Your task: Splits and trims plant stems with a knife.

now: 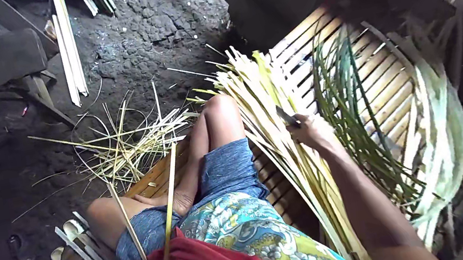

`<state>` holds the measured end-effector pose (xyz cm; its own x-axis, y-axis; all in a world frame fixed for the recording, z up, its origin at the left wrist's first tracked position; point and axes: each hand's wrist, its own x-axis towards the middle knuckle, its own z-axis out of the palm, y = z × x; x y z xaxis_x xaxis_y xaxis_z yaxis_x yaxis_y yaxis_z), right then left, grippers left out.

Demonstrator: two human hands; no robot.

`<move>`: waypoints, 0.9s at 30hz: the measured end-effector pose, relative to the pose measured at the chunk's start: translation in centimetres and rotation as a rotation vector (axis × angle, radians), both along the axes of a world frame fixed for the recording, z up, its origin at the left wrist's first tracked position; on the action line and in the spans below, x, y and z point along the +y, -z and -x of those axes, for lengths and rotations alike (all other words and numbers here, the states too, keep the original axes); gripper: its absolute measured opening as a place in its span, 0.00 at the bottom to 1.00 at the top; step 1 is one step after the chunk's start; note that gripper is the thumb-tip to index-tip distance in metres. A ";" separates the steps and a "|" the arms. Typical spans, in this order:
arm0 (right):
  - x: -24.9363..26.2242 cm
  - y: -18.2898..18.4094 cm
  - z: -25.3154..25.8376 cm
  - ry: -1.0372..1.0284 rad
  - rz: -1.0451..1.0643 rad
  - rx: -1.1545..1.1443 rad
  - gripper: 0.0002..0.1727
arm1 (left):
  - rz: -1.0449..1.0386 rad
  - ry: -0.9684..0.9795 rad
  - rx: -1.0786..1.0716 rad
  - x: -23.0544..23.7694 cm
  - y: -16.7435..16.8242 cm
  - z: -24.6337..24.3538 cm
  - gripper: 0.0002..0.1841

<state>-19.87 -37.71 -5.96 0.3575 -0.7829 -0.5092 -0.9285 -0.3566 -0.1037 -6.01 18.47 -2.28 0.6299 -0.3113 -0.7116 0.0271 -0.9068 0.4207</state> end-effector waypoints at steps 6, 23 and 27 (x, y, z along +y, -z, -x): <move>1.2 -3.2 3.1 0.011 0.194 -0.031 0.15 | 0.422 0.012 -0.119 -18.7 5.7 -9.6 0.23; 9.3 -5.3 -4.8 -0.105 -0.502 -0.769 0.19 | 0.949 -0.343 0.456 -25.5 -1.3 -8.1 0.14; 13.1 -8.0 -8.3 -0.189 -0.917 -1.050 0.10 | 1.079 -0.380 0.373 -24.8 -5.0 -5.8 0.07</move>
<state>-11.58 -24.66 2.04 0.9455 -0.2208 -0.2394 -0.2206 0.1064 -0.9695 -0.19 -6.38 2.68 0.6213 -0.6977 -0.3567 0.4975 -0.0005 0.8674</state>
